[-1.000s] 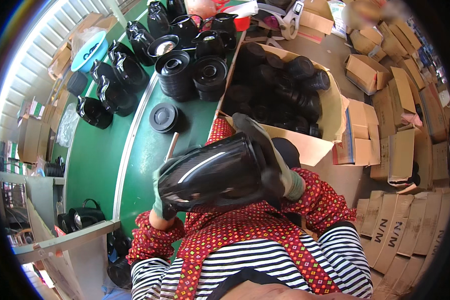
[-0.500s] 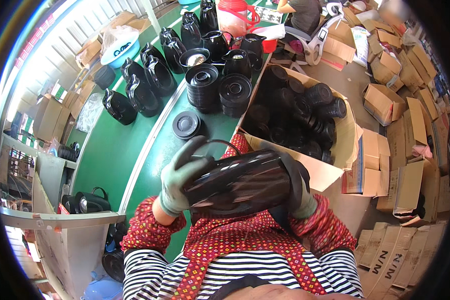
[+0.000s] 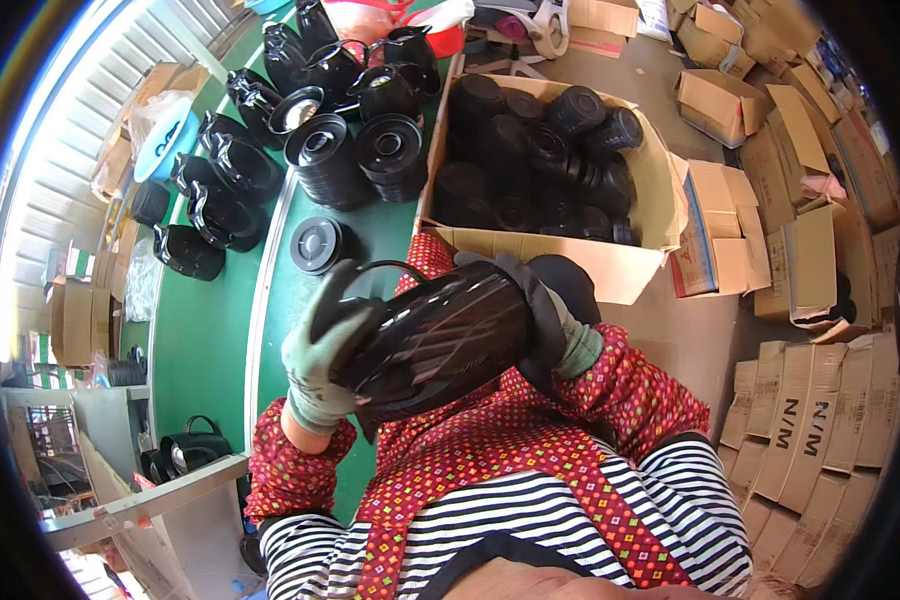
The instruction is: The person repeatedly picks up a black kettle body and a lid from a green workbench, inserts a metal rod into the kettle, and secures the lid. The person then places the assembled kettle back on the table. This process is repeated for multiple kettles.
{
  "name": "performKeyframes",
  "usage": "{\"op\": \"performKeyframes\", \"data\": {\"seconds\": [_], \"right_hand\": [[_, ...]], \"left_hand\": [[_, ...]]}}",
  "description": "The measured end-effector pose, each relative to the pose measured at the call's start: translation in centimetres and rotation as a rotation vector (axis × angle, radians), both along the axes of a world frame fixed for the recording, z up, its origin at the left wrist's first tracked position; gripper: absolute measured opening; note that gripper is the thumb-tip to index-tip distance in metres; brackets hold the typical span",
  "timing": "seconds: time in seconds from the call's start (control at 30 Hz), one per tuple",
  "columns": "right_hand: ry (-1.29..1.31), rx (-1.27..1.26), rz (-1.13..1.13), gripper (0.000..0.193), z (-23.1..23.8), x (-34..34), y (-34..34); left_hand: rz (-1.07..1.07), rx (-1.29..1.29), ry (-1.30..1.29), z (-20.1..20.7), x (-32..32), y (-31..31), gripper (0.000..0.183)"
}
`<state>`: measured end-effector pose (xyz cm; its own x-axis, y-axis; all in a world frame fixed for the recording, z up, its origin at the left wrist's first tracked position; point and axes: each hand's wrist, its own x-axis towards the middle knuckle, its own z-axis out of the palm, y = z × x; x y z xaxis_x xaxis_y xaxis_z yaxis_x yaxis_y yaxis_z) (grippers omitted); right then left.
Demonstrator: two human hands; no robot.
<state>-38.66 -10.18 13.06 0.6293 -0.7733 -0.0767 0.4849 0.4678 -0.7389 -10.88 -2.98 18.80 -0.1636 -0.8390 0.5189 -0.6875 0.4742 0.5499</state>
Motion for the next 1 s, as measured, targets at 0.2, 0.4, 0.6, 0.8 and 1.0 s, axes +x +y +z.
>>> {"op": "performKeyframes", "data": {"seconds": [0.2, 0.4, 0.6, 0.8, 1.0], "right_hand": [[0.121, -0.848, -0.284, 0.078, 1.2, 0.3, -0.1], [0.156, -1.013, -0.299, 0.078, 0.3, -0.4, -1.6], [-0.068, -0.256, -0.283, 0.064, -1.9, 2.2, -0.9], [-0.110, -0.101, -0.188, 0.062, -7.6, 2.7, -0.2], [0.236, -0.992, -0.285, 0.081, -1.5, 5.0, -0.1]], "left_hand": [[-0.158, 0.550, 0.577, -7.5, 1.0, 0.7, 0.065], [-0.133, 0.521, 0.357, -10.3, 1.3, 0.0, 0.069], [-0.077, 0.564, 1.077, -6.9, 2.5, -1.3, 0.053], [0.090, 0.367, 0.039, -0.4, 2.2, -3.5, 0.034], [0.310, 0.495, -0.377, 2.5, 0.0, -3.2, 0.047]]}}
